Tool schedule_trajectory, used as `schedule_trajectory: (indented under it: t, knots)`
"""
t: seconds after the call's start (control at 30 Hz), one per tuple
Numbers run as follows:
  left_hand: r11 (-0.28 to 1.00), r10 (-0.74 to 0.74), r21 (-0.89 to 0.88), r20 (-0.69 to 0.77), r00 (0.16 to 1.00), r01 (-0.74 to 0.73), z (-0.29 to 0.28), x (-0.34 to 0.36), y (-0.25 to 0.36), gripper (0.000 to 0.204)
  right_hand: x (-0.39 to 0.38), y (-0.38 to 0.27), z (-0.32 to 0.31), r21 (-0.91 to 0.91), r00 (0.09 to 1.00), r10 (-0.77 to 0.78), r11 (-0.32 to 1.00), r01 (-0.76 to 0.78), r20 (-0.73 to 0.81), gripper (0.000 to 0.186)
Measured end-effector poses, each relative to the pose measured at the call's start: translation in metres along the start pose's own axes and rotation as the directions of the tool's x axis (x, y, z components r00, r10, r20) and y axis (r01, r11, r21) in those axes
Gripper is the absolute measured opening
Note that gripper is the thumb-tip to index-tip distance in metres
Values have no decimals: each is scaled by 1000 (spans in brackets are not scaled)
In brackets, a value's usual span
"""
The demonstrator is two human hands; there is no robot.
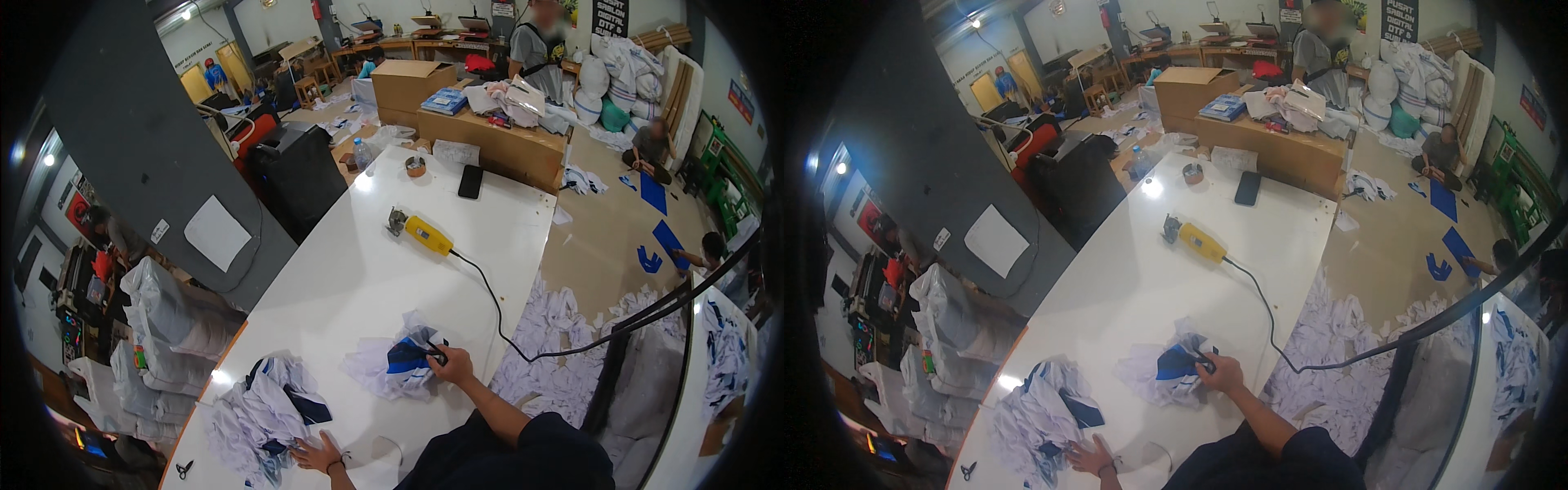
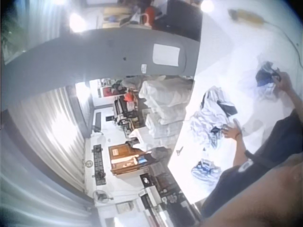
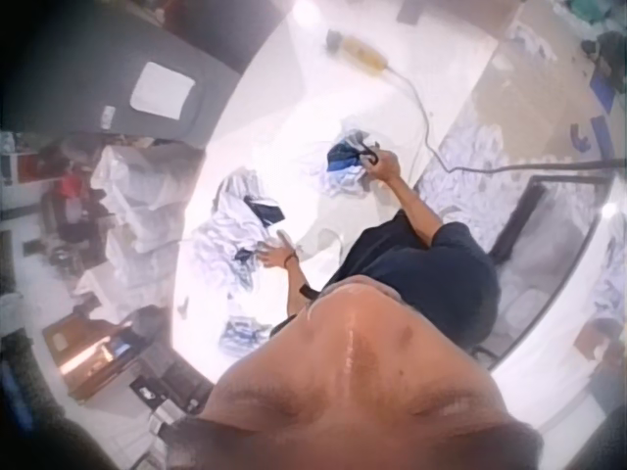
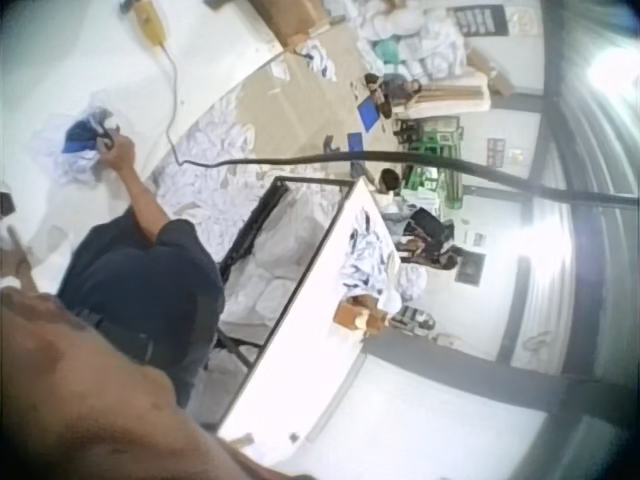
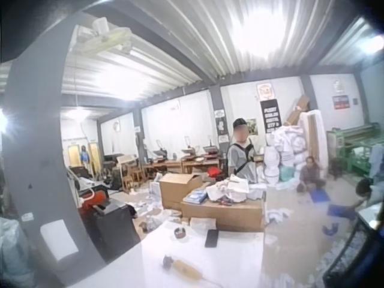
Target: The person handles white fabric pieces and a cardboard template on a table, then uses a rotary cutter to cut the fabric along the template edge. The person also moves and folds other fabric pieces on the table.
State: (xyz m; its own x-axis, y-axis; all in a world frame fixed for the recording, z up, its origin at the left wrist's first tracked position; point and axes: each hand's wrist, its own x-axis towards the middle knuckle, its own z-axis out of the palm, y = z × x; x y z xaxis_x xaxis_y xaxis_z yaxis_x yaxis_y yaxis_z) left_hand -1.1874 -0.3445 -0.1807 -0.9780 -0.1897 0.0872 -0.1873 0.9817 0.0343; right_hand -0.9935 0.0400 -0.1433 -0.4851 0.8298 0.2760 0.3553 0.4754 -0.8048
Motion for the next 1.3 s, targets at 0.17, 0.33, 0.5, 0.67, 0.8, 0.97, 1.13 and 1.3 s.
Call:
schedule_trajectory:
  t: [0.17,0.33,0.5,0.67,0.8,0.97,1.13,1.3]
  knots:
    - [1000,18,11,-14,1000,-18,2,-1,-2,87,-2,3,3,-26,1000,-1,1000,0,-5,25]
    - [999,7,38,-10,1000,-6,6,2,-7,87,-3,5,8,-71,1000,-14,997,13,-14,24]
    - [1000,9,16,-3,1000,-9,1,0,0,88,-2,5,5,-67,1000,-6,998,5,-15,23]
    - [1000,6,31,1,1000,-6,0,1,0,88,-1,-4,2,-79,1000,12,997,-12,-3,24]
    - [999,7,51,2,1000,-7,-1,1,1,88,-1,-3,3,-78,1000,10,997,-10,-11,24]
    - [998,10,56,5,1000,-11,-8,-3,4,88,0,0,2,-106,1000,11,994,-12,-11,23]
    - [996,4,92,-13,1000,-2,13,2,-8,88,-3,-1,3,-77,999,40,996,-39,9,23]
    - [999,-16,42,41,999,14,-8,1,5,88,-1,3,7,-121,999,28,992,-31,-26,25]
